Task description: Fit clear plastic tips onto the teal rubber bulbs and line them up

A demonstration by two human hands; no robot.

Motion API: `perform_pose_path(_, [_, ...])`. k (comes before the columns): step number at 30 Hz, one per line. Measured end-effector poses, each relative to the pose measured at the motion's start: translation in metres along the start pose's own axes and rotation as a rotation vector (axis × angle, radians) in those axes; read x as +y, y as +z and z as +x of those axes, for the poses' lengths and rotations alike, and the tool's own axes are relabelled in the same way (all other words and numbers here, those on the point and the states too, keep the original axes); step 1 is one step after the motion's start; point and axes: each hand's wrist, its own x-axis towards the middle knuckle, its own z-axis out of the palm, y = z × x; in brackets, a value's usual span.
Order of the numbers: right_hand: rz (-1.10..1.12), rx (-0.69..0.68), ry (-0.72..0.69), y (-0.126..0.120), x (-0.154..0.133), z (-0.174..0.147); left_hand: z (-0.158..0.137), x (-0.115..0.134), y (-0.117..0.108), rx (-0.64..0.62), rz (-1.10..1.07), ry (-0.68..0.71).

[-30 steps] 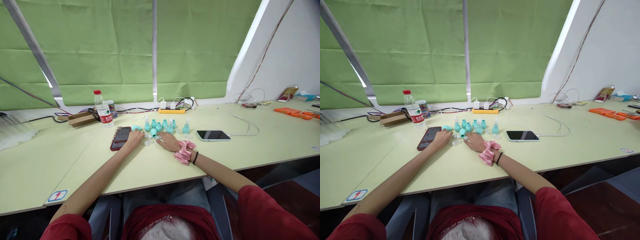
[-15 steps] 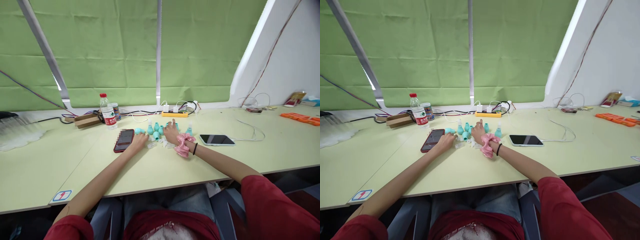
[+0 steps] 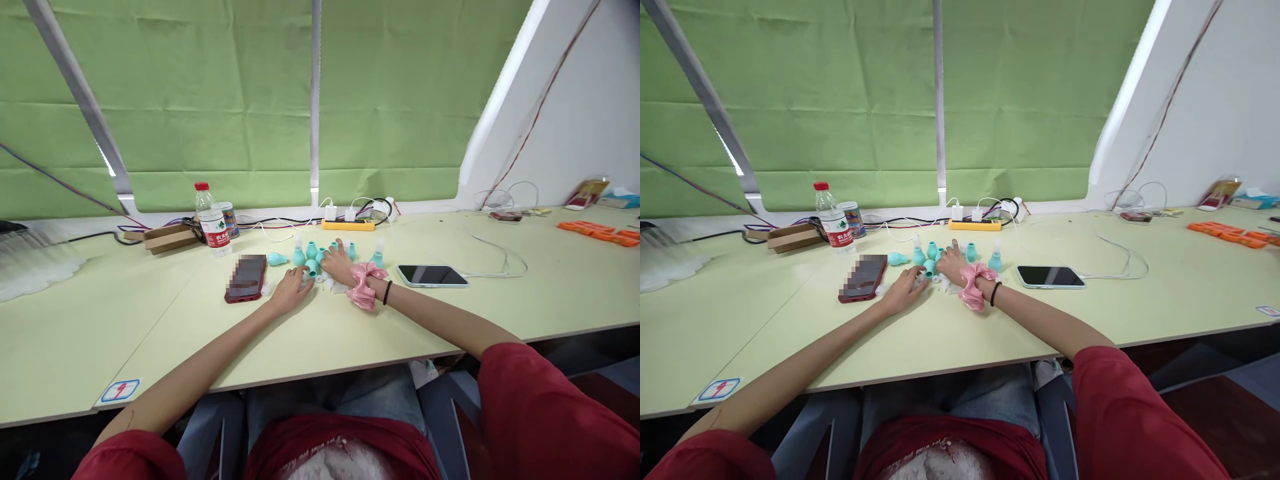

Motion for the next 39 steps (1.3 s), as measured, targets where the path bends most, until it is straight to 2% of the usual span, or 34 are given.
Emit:
perform_pose_path(6, [0.045,-0.034,-0.079,-0.003,0.004,-0.001,-0.002,0.005,-0.006,0.016,0.012,0.026])
perform_pose_path(11, [0.167,0.036,-0.150,-0.033,0.002,-0.015,0.009,0.008,-0.006,0.062,0.053,0.052])
perform_pose_path(14, [0.313,0.081,-0.172,-0.044,0.003,-0.026,0.028,0.009,-0.005,0.032,0.096,0.019])
perform_pose_path(18, [0.512,0.189,-0.148,-0.033,0.004,-0.042,0.054,0.008,-0.009,-0.051,0.122,0.009])
perform_pose_path(22, [0.626,0.296,-0.147,-0.021,-0.003,-0.057,0.070,-0.001,-0.014,-0.026,0.102,-0.041])
perform_pose_path(26, [0.638,0.402,-0.141,-0.033,-0.004,-0.071,0.077,-0.011,-0.016,-0.015,0.082,-0.119])
perform_pose_path(28, [0.598,0.421,-0.091,-0.041,0.001,-0.080,0.079,-0.014,-0.019,-0.024,0.068,-0.160])
perform_pose_path(33, [0.515,0.269,0.162,-0.045,0.018,-0.115,0.087,-0.013,-0.025,-0.091,0.031,-0.233])
perform_pose_path(39, [0.481,0.085,0.262,-0.030,0.025,-0.136,0.093,-0.007,-0.021,-0.120,0.043,-0.291])
